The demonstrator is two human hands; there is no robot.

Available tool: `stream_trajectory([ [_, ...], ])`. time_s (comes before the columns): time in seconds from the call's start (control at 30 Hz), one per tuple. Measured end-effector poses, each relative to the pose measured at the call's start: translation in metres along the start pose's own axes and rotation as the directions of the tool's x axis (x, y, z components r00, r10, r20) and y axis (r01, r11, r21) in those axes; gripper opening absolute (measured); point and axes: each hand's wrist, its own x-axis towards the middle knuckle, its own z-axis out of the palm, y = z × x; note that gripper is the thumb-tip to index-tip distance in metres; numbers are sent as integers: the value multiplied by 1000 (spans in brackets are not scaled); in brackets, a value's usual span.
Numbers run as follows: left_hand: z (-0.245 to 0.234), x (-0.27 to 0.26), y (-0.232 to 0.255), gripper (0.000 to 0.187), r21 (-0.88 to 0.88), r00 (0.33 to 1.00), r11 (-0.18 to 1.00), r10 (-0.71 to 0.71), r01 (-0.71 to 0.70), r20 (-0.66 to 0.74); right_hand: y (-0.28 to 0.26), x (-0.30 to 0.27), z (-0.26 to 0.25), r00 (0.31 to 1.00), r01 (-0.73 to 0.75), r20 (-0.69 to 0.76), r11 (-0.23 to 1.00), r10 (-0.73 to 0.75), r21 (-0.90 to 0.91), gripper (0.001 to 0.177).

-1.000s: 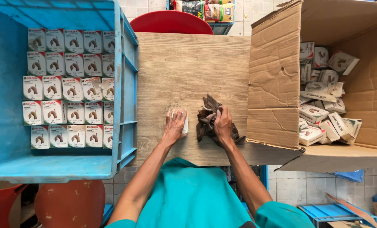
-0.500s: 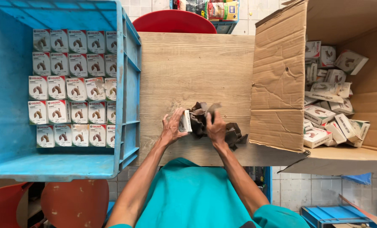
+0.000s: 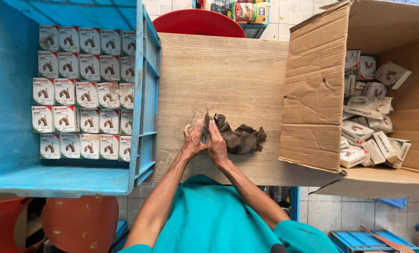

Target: The person repeatedly picks up small white boxes from a large cardboard box, wipes them with a dark cloth on a flat surface, and places them into a blue plastic crate. The process is repeated for multiple items throughout the video.

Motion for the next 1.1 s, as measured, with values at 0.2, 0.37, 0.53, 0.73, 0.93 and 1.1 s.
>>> stream_trajectory([
  [0.2,-16,1,7,107,-97,1000,995,22,-20,18,20,-44,-40,981,135,151,985,-118,-107,38],
  [0.37,-17,2,10,111,-99,999,995,11,-6,44,42,-41,-87,969,-32,241,992,61,-120,31],
  [0.53,-24,8,28,115,-173,999,984,-37,41,26,58,-22,-105,913,-406,-4,911,407,76,26],
  [0.73,-46,-24,34,113,-205,996,974,-93,92,4,60,-17,-115,760,-561,-299,815,577,147,27],
  [0.93,-49,-46,16,129,-74,973,970,-230,231,19,5,-15,-102,844,-434,-303,895,443,102,20],
  [1.1,-22,-37,2,117,45,991,991,-127,125,52,-15,-1,-38,954,-191,-234,982,187,7,19],
])
